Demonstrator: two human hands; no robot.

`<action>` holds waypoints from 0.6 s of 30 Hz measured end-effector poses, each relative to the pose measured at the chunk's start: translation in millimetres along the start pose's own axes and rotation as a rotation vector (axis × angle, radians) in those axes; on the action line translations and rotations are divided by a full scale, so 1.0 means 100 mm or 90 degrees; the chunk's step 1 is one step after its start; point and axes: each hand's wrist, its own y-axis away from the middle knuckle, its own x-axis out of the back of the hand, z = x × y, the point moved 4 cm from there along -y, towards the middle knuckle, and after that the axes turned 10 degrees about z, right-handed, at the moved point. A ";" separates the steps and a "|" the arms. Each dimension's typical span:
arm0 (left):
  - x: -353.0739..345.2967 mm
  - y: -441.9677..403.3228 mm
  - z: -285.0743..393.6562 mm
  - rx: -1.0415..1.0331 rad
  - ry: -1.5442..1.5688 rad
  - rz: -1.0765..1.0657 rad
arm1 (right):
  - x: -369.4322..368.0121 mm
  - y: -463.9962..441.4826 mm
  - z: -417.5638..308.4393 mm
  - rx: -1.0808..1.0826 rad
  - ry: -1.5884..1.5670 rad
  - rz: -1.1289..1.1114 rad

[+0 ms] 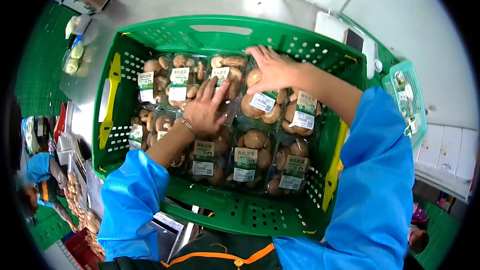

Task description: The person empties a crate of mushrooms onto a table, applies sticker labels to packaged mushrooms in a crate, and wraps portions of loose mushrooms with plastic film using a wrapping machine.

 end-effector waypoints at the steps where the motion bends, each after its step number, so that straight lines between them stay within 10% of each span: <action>1: 0.04 -0.01 -0.03 0.004 0.031 0.002 | 0.02 -0.02 0.03 0.008 -0.030 0.016; 12: 0.20 0.03 -0.11 0.082 0.186 0.064 | 0.52 0.06 -0.17 0.277 -0.134 0.007; 18: -0.04 -0.03 0.13 0.088 -0.064 -0.056 | 0.66 0.32 -0.42 0.283 0.050 -0.071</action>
